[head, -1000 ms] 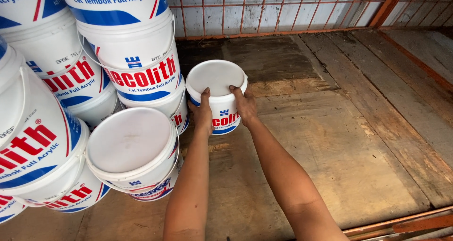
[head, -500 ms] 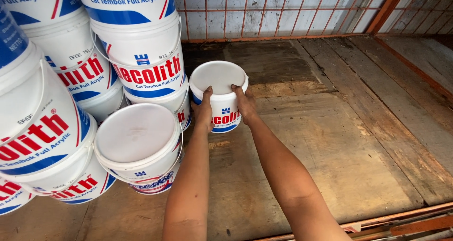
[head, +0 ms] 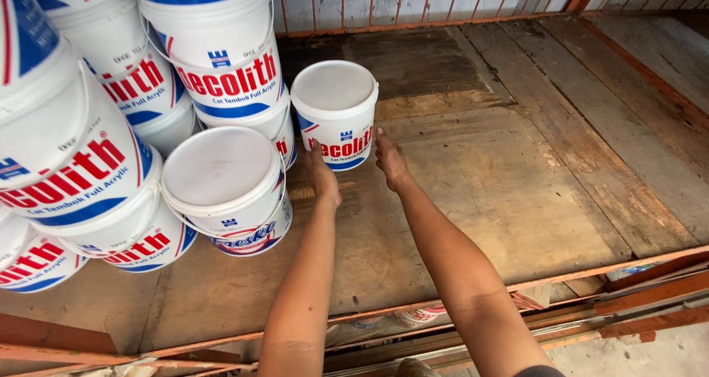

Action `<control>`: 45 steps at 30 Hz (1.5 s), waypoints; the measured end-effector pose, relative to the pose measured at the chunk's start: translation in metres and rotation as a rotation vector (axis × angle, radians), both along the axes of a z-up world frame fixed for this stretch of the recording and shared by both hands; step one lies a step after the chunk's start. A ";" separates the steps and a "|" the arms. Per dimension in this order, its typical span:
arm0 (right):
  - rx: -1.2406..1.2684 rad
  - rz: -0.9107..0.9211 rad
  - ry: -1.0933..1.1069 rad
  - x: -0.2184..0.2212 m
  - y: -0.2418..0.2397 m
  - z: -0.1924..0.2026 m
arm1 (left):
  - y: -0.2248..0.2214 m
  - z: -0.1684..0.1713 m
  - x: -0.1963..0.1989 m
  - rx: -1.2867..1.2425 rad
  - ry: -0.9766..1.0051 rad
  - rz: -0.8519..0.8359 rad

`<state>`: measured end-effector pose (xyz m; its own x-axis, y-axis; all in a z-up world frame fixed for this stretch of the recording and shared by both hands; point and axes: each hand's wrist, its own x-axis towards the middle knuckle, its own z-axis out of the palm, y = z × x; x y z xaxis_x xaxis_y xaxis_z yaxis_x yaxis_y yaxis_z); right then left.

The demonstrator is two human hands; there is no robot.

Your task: The person sits on a chair and wipes a white paint bucket with a cloth, cleaning the lid and sides. They then place the bucket on a wooden shelf among other paint buckets, pick up another bucket from the floor, and return to the chair to continue wiping it.

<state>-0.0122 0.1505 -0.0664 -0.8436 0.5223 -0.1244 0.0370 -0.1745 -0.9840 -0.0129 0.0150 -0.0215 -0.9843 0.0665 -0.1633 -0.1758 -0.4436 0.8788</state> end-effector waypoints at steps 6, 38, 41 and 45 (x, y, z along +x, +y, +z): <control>0.011 -0.041 0.030 0.015 -0.016 0.009 | 0.001 -0.008 0.002 -0.015 -0.023 -0.078; 0.002 -0.092 0.053 0.076 -0.056 -0.006 | -0.038 -0.044 0.043 -0.118 0.005 -0.268; 0.002 -0.090 0.040 0.082 -0.060 -0.004 | -0.041 -0.051 0.044 -0.111 0.019 -0.270; -0.003 -0.086 0.041 0.085 -0.061 -0.015 | -0.046 -0.059 0.045 -0.122 0.029 -0.271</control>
